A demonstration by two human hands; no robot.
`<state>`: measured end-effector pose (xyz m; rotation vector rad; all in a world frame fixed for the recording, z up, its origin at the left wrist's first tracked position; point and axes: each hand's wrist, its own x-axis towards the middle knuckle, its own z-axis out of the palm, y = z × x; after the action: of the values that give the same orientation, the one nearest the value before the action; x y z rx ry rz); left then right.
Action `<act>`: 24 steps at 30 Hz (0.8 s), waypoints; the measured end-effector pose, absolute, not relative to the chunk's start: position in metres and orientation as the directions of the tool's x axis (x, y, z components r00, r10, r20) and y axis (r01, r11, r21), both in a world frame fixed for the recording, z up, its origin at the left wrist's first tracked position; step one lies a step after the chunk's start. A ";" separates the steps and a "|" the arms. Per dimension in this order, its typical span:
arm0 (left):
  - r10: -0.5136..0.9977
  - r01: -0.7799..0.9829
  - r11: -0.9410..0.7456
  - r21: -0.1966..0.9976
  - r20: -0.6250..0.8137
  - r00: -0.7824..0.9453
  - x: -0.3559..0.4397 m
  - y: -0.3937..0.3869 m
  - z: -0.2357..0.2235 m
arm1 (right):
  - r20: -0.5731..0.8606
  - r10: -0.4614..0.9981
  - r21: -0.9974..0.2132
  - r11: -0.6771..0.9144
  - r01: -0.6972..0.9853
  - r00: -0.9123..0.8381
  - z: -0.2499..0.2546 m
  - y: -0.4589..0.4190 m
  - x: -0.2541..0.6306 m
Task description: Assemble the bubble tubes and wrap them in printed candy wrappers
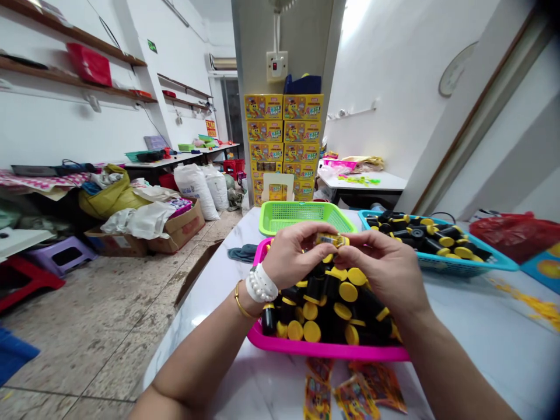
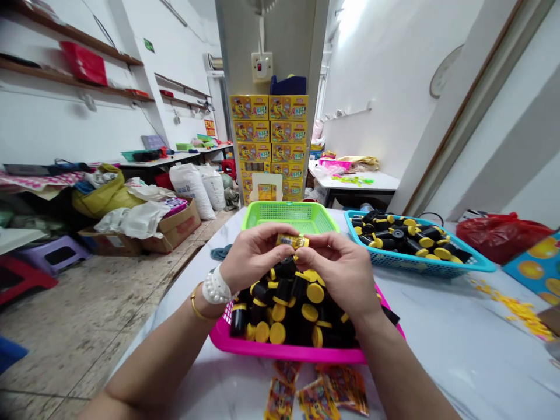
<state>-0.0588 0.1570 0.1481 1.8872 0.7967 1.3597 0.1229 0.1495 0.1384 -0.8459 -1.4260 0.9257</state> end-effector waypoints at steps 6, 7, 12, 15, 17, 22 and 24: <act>0.867 -0.040 -0.378 0.925 0.369 0.336 -0.058 0.168 0.143 | 0.338 0.908 -0.940 0.339 -0.041 -0.249 0.140 0.161 0.133; 0.869 -0.082 -0.336 0.938 0.342 0.357 -0.058 0.169 0.143 | 0.354 0.894 -0.933 0.357 -0.044 -0.276 0.140 0.162 0.135; 0.789 -0.322 -0.120 0.939 0.287 0.543 -0.061 0.165 0.145 | 0.483 0.842 -0.870 0.432 -0.236 -0.239 0.134 0.162 0.139; 0.759 -0.341 -0.115 0.933 0.304 0.576 -0.061 0.163 0.146 | 0.485 0.823 -0.870 0.422 -0.254 -0.296 0.131 0.160 0.139; 0.764 -0.334 -0.082 0.939 0.275 0.584 -0.059 0.162 0.146 | 0.512 0.810 -0.856 0.454 -0.248 -0.286 0.131 0.158 0.138; 0.777 -0.339 0.004 0.941 0.211 0.593 -0.055 0.159 0.147 | 0.632 0.750 -0.774 0.594 -0.220 -0.197 0.134 0.154 0.136; 0.805 -0.305 0.002 0.952 0.180 0.566 -0.054 0.158 0.148 | 0.653 0.715 -0.757 0.632 -0.167 -0.251 0.135 0.153 0.137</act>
<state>-0.0541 0.1578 0.1479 1.2918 0.4899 0.9273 0.1370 0.1532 0.1352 -0.4619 -1.6214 0.8899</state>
